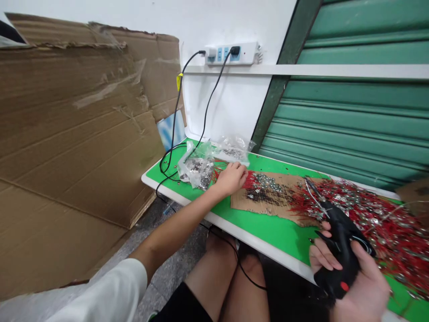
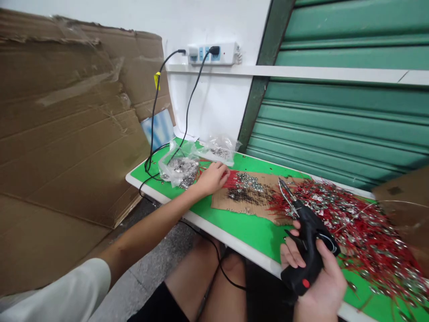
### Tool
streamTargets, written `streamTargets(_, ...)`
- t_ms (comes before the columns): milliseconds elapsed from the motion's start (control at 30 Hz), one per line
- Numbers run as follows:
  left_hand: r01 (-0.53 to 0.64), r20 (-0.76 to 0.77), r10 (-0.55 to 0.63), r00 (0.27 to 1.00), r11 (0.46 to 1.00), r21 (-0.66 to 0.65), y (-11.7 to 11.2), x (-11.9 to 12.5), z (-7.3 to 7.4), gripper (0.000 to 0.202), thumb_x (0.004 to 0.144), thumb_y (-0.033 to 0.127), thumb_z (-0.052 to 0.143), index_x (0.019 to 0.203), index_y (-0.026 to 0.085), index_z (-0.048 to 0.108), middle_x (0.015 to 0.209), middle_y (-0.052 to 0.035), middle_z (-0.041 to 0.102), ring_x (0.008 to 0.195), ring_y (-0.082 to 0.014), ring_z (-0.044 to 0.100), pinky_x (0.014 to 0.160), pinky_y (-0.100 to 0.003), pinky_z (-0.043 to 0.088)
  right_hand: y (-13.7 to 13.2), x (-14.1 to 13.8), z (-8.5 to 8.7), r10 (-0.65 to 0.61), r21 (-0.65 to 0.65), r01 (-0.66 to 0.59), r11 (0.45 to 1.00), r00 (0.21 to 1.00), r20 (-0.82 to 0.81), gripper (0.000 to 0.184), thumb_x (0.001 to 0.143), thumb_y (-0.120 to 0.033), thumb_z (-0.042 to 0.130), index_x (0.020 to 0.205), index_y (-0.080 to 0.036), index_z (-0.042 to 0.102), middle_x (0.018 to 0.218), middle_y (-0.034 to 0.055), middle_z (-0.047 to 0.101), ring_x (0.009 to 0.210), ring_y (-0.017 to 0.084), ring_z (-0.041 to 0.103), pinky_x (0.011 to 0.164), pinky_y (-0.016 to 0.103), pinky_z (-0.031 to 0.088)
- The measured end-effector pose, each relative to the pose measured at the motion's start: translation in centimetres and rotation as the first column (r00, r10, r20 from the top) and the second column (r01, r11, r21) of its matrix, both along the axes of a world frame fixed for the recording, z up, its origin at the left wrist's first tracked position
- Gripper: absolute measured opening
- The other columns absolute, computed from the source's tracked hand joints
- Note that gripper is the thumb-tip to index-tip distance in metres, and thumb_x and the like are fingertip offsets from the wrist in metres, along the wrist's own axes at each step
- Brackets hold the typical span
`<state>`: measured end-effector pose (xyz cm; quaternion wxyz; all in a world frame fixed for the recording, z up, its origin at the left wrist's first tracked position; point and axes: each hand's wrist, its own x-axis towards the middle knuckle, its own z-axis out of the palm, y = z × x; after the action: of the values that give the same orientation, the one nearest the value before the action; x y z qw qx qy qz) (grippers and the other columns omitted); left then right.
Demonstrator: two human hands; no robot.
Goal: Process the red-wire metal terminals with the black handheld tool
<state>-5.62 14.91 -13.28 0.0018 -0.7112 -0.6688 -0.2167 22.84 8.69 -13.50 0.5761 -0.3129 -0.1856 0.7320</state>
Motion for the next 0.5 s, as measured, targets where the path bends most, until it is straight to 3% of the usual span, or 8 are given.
streamTargets(233,0.279,0.127,-0.271,0.954,0.959,-0.045,-2.4,-0.2,-0.5,0.016,0.094,0.026,0.054,0.098,0.017,0.066,0.098,-0.0059,0.069,0.092,-0.0176,0.063,0.079,-0.027,0.050,0.2,-0.6,0.5,-0.045,-0.008,0.046,0.999,0.995,0.084,0.041,0.065,-0.026,0.074,0.099,-0.005,0.069,0.080,0.0024,0.049,0.049,0.002,0.022,0.037,0.012,0.038)
streamTargets(500,0.212,0.145,-0.210,0.967,0.977,0.002,-4.4,-1.2,-2.5,0.017,0.091,0.028,0.060,0.100,0.020,0.073,0.095,-0.0045,0.072,0.093,-0.0176,0.064,0.084,-0.028,0.051,-0.1,-0.9,0.8,-0.054,-0.008,0.056,0.998,0.991,0.123,0.041,0.063,-0.026,0.074,0.097,-0.005,0.070,0.079,0.0021,0.049,0.048,0.001,0.023,0.038,0.011,0.040)
